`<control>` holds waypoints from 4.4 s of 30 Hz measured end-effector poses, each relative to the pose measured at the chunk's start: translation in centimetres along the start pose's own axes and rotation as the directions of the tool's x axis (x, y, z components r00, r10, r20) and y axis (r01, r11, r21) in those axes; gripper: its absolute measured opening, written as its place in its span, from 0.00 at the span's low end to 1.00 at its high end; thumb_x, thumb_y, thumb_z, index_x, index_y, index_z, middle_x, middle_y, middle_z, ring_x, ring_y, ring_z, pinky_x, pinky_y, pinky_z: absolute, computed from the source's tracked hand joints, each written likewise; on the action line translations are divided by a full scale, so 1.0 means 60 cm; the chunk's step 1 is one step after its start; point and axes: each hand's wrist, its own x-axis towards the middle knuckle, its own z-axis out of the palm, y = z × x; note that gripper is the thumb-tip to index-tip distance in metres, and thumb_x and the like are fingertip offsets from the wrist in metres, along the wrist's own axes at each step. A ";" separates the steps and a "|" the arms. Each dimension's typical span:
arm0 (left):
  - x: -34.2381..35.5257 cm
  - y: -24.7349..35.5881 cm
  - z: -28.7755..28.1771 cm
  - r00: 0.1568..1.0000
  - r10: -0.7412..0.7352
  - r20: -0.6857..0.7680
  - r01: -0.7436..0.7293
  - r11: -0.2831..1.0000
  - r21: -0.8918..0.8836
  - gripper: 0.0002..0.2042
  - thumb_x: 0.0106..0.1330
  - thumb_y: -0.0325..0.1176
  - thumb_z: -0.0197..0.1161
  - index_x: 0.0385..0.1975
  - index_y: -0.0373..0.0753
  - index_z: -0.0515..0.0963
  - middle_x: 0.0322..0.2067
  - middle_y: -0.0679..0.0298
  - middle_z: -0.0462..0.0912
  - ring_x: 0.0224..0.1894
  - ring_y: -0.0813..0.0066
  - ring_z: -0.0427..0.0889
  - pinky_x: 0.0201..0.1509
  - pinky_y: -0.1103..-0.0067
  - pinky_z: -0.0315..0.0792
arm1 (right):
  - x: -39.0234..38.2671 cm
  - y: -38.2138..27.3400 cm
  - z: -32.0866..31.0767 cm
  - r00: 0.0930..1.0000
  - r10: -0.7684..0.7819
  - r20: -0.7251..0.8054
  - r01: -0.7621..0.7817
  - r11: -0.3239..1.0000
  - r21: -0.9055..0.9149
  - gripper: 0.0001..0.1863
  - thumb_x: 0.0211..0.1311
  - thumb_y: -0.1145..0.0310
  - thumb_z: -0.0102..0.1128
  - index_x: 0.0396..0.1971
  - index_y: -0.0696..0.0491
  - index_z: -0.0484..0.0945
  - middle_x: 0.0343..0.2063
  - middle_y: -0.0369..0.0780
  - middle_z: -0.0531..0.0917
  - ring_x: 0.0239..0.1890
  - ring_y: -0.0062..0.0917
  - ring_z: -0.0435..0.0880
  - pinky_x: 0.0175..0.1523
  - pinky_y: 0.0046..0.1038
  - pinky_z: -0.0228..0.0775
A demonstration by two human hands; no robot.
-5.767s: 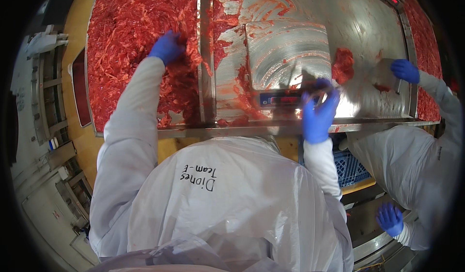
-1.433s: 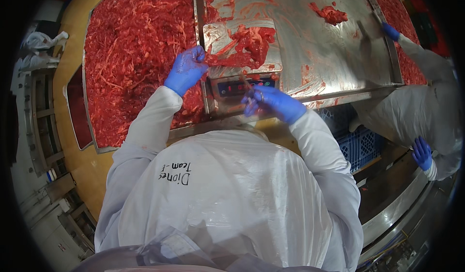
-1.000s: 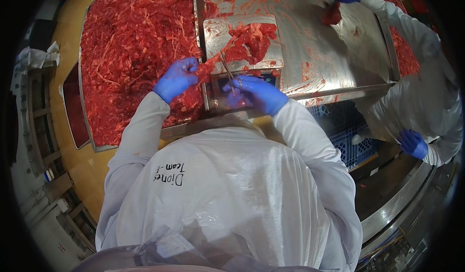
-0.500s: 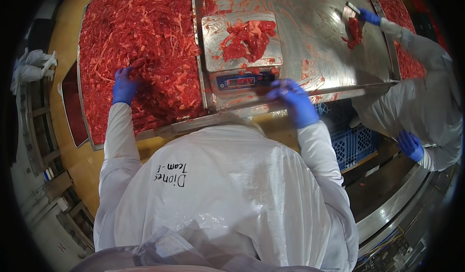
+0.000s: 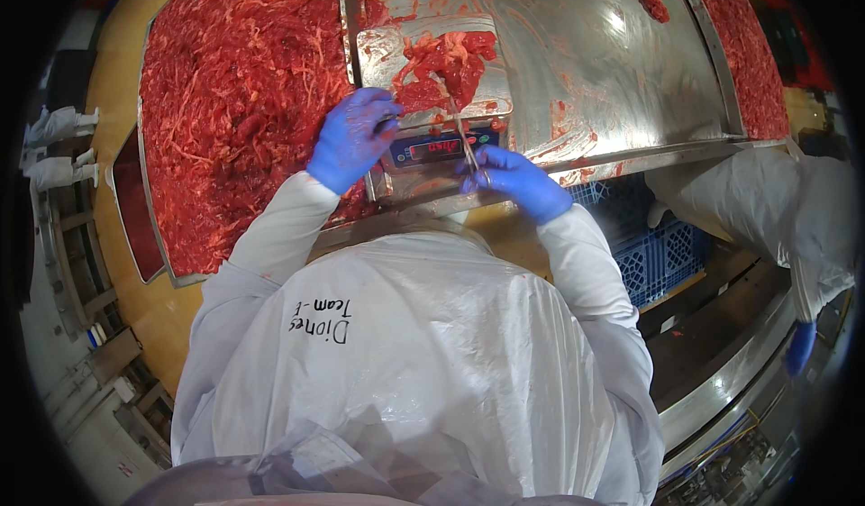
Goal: The person uses shears to cut pieces of raw red meat from a large pile on a metal tray. They place the cut pieces onto a digital scale, then move them to a separate area on the tray. The process is repeated continuously.
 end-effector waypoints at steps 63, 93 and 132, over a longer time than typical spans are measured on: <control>-0.227 -0.154 -0.007 0.841 -0.540 -0.033 0.541 0.837 0.080 0.13 0.60 0.29 0.66 0.43 0.35 0.78 0.35 0.46 0.80 0.46 0.43 0.80 0.53 0.62 0.77 | 0.035 0.113 -0.054 0.602 -0.601 -0.525 -0.237 0.494 -0.837 0.33 0.71 0.52 0.62 0.68 0.58 0.72 0.58 0.51 0.84 0.59 0.44 0.85 0.63 0.38 0.76; 0.076 -0.004 0.022 0.987 -0.147 -0.068 0.153 0.985 0.086 0.11 0.57 0.32 0.73 0.37 0.41 0.81 0.45 0.54 0.83 0.51 0.51 0.82 0.57 0.65 0.78 | -0.001 -0.036 0.002 0.961 -0.228 -0.155 0.026 0.635 -0.772 0.19 0.61 0.67 0.72 0.51 0.57 0.83 0.31 0.37 0.86 0.35 0.24 0.85 0.44 0.28 0.77; 0.035 -0.010 -0.002 0.986 -0.073 0.152 0.078 0.997 -0.030 0.06 0.54 0.27 0.69 0.29 0.41 0.78 0.32 0.57 0.82 0.39 0.52 0.83 0.45 0.61 0.77 | 0.134 -0.062 0.045 1.000 -0.002 0.014 -0.002 0.968 0.250 0.16 0.72 0.64 0.65 0.51 0.60 0.81 0.31 0.38 0.84 0.31 0.24 0.84 0.45 0.32 0.80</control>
